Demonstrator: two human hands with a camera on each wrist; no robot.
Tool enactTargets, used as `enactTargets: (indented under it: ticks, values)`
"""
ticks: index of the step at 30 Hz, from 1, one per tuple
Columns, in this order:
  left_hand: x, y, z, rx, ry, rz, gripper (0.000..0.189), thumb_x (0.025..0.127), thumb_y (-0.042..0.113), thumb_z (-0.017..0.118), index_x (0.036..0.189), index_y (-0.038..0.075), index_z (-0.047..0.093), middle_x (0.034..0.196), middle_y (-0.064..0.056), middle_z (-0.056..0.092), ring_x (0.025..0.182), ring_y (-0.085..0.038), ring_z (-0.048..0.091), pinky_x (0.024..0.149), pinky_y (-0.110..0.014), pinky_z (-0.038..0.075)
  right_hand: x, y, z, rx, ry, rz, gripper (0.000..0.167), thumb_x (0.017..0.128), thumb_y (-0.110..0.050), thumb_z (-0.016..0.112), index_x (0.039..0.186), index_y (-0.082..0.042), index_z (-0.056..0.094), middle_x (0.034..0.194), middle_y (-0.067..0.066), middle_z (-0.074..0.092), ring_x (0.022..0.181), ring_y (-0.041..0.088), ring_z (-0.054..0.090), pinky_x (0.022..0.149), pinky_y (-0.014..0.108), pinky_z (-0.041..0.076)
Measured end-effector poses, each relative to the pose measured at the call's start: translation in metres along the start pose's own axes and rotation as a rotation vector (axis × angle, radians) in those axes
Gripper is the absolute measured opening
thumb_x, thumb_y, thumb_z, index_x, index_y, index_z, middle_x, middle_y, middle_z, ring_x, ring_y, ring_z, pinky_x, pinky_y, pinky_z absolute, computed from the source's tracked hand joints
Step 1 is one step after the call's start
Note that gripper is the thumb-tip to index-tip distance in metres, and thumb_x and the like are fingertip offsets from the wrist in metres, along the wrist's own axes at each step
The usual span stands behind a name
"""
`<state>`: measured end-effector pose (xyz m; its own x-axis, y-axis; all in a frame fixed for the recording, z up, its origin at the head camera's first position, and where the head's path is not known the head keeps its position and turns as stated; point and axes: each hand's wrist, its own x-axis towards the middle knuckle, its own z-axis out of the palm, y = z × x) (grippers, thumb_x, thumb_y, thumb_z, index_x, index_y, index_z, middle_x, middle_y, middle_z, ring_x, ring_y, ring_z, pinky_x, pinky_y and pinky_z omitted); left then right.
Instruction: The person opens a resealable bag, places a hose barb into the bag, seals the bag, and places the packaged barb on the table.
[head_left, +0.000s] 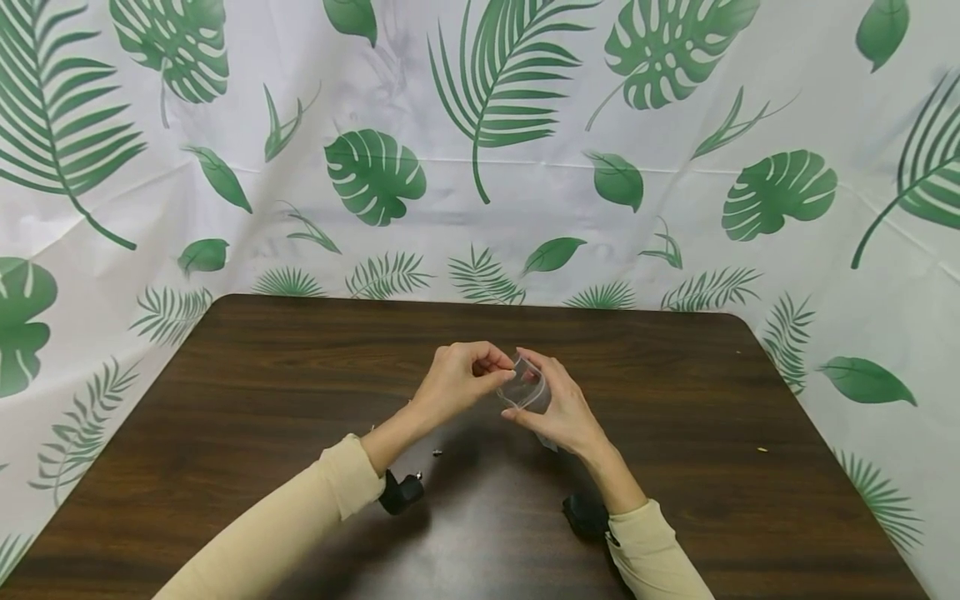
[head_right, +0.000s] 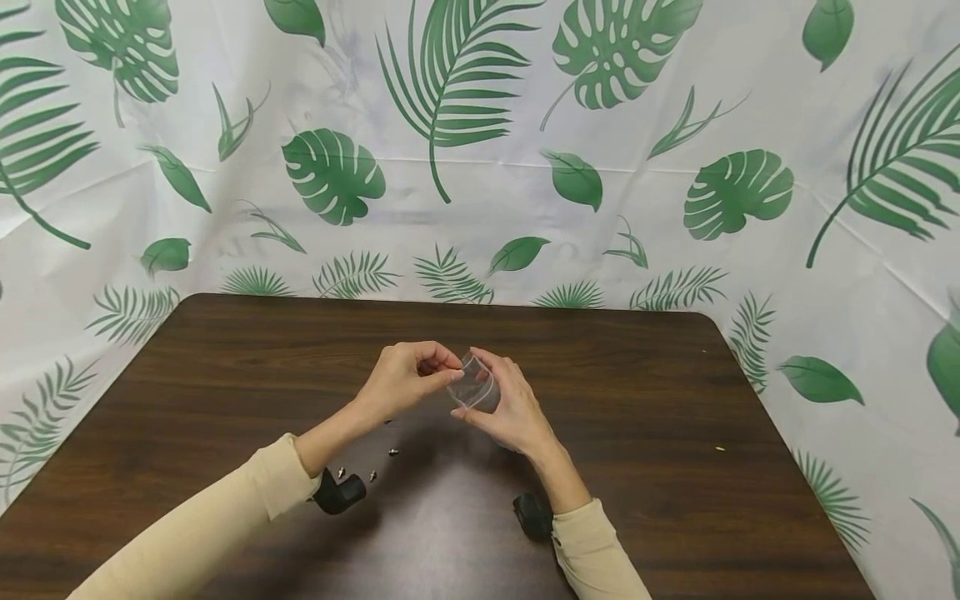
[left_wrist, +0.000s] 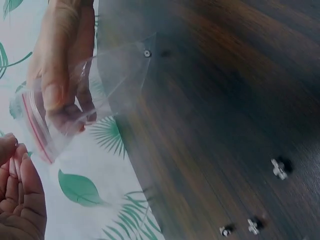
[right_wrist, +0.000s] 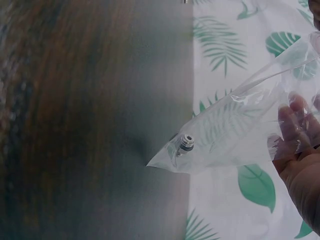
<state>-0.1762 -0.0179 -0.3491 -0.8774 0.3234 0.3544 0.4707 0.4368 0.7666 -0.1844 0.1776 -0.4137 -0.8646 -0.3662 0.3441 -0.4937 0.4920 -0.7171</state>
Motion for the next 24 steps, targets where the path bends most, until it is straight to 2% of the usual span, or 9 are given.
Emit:
enactTargets:
  ticks: [7,12,18,21,24]
  values:
    - [0.004,0.002,0.011,0.009,0.001,-0.006,0.008,0.081,0.009,0.073,0.088,0.006,0.072,0.080,-0.005,0.071,0.065,-0.009,0.063,0.058,-0.015,0.049,0.000,0.001,-0.001,0.001,-0.001,-0.006,0.082,0.069,-0.024,0.084,0.139,-0.017,0.042,0.121,0.007,0.054,0.105,0.023,0.052,0.089,0.050,0.044]
    - [0.002,0.001,0.010,0.002,0.020,0.002,0.009,0.081,0.009,0.073,0.090,0.005,0.072,0.080,-0.005,0.071,0.065,-0.009,0.063,0.059,-0.015,0.050,0.000,0.002,0.000,0.001,0.005,-0.017,0.082,0.069,-0.023,0.084,0.139,-0.017,0.042,0.116,0.006,0.054,0.101,0.021,0.052,0.086,0.046,0.045]
    - [-0.007,-0.009,-0.004,0.010,0.086,0.003,0.008,0.081,0.010,0.073,0.089,0.007,0.072,0.077,-0.003,0.070,0.061,-0.007,0.061,0.056,-0.019,0.049,0.000,0.000,-0.001,-0.009,0.023,-0.022,0.084,0.067,-0.022,0.086,0.139,-0.017,0.042,0.106,0.007,0.055,0.097,0.021,0.052,0.080,0.043,0.045]
    - [-0.016,-0.017,-0.016,0.036,0.111,-0.042,0.008,0.081,0.011,0.074,0.088,0.008,0.072,0.076,-0.002,0.070,0.061,-0.007,0.060,0.055,-0.019,0.048,0.000,0.000,-0.001,-0.013,0.031,-0.024,0.085,0.066,-0.022,0.086,0.139,-0.018,0.043,0.104,0.008,0.055,0.097,0.022,0.053,0.080,0.043,0.045]
    - [-0.027,-0.029,-0.028,0.063,0.119,-0.118,0.008,0.080,0.013,0.074,0.088,0.009,0.072,0.076,-0.002,0.070,0.060,-0.007,0.059,0.053,-0.019,0.046,0.000,0.001,-0.002,-0.024,0.033,-0.021,0.085,0.066,-0.024,0.086,0.139,-0.019,0.043,0.103,0.007,0.056,0.097,0.022,0.054,0.080,0.043,0.045]
